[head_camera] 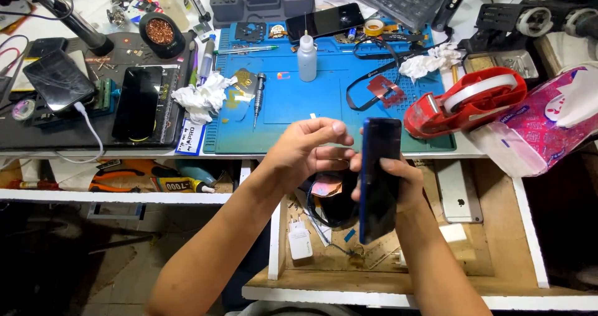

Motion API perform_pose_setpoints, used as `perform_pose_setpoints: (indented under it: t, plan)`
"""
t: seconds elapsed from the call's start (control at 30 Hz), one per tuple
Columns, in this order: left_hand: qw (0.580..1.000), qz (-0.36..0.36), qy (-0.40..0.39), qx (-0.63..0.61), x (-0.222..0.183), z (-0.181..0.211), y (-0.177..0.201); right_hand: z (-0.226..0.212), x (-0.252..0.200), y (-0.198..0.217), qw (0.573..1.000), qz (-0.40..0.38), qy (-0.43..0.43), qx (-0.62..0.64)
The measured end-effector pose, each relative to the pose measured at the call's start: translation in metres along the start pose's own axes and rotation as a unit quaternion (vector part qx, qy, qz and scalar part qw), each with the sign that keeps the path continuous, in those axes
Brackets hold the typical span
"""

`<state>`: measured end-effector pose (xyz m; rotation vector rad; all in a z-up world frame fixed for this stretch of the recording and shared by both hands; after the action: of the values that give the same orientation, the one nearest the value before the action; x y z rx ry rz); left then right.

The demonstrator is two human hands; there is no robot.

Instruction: Repairing and diagnosing multiple smartphones by removing covers and checking components

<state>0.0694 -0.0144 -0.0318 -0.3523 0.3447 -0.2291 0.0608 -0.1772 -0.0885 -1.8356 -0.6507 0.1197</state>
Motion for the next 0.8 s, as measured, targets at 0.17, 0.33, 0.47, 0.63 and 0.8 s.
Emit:
perform_pose_setpoints:
  t: [0.17,0.33,0.47,0.63,0.8]
  plan:
    - [0.999,0.042,0.003,0.003,-0.007,-0.011,0.039,-0.018,0.004,-0.023,0.986,-0.159,0.009,0.059]
    - [0.416,0.271,-0.5,0.71,-0.045,0.018,0.077,-0.025,0.008,-0.018,0.994,-0.094,0.038,0.027]
    - [0.353,0.214,-0.535,0.737,-0.045,0.004,0.09,-0.022,0.008,-0.01,0.997,-0.05,-0.031,0.052]
    - [0.384,0.123,-0.528,0.747,-0.051,-0.004,0.078,-0.031,0.011,0.0,0.998,-0.036,-0.017,0.045]
    - [0.392,0.124,-0.503,0.76,-0.068,0.004,0.061,-0.032,-0.002,0.003,0.997,-0.009,0.011,0.074]
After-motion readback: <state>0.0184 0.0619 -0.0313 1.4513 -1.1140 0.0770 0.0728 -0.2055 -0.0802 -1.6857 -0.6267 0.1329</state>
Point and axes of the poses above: each hand's wrist, its own x-axis towards the middle knuckle, its own y-axis out of the back of the hand, z = x × y, the point moved 6 cm from there along x, towards the middle knuckle, and after that the axes turned 10 degrees about x, right-handed, at the moved point
